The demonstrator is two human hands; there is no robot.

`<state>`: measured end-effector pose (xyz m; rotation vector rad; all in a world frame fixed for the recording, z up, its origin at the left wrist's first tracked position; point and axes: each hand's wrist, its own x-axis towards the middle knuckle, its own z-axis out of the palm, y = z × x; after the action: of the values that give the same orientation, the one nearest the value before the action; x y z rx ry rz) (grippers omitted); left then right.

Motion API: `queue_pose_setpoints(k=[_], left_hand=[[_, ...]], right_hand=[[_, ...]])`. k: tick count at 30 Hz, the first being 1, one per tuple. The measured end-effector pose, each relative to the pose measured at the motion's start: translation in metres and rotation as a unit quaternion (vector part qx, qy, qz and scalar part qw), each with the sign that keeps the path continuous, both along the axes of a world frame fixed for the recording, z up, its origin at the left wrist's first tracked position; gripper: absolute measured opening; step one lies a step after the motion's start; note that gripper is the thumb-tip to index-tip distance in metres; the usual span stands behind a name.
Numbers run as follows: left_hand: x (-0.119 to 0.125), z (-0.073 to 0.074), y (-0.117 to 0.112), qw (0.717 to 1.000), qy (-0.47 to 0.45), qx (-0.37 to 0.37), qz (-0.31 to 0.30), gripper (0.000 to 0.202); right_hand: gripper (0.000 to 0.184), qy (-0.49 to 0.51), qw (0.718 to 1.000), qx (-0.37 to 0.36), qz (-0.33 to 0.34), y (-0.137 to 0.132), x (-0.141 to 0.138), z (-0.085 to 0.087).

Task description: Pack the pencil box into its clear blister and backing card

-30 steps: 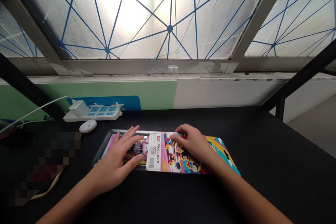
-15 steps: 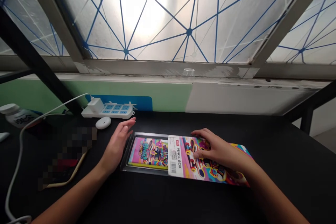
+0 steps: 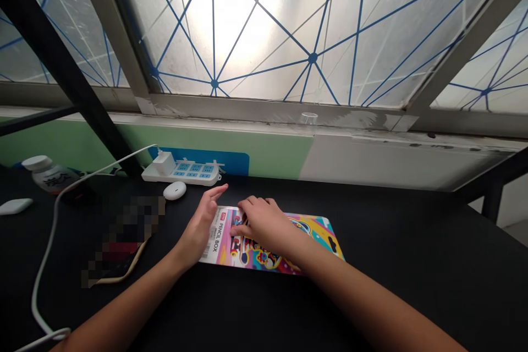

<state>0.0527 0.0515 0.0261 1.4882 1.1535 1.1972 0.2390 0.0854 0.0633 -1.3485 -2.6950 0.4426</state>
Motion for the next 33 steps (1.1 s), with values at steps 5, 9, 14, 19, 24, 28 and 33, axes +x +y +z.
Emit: queue_pose_setpoints(k=[5,9,14,19,24,28,33], left_hand=[[-0.006,0.003,0.005,0.988,0.153,0.003,0.030,0.046],[-0.008,0.003,0.007,0.956,0.293,0.014,0.005,0.046],[-0.008,0.000,0.011,0.941,0.333,0.054,-0.010,0.036],[-0.012,0.006,0.010,0.903,0.379,0.203,0.022,0.034],[-0.016,0.025,0.002,0.840,0.391,0.373,0.048,0.028],[-0.013,0.031,-0.004,0.807,0.413,0.422,-0.016,0.017],[-0.004,0.027,-0.009,0.799,0.470,0.356,-0.118,0.011]], right_hand=[[0.058,-0.042,0.998,0.040,-0.013,0.005,0.023,0.006],[0.055,-0.034,0.998,-0.004,-0.058,0.001,0.083,0.002],[0.050,0.063,0.987,-0.051,-0.138,-0.011,0.136,-0.017],[0.042,0.095,0.978,0.097,-0.156,-0.023,0.133,-0.024],[0.028,0.135,0.941,0.302,-0.073,-0.042,0.124,-0.010],[0.014,0.092,0.936,0.338,-0.031,-0.055,0.119,0.001],[0.012,-0.039,0.948,0.314,0.026,-0.057,0.107,-0.009]])
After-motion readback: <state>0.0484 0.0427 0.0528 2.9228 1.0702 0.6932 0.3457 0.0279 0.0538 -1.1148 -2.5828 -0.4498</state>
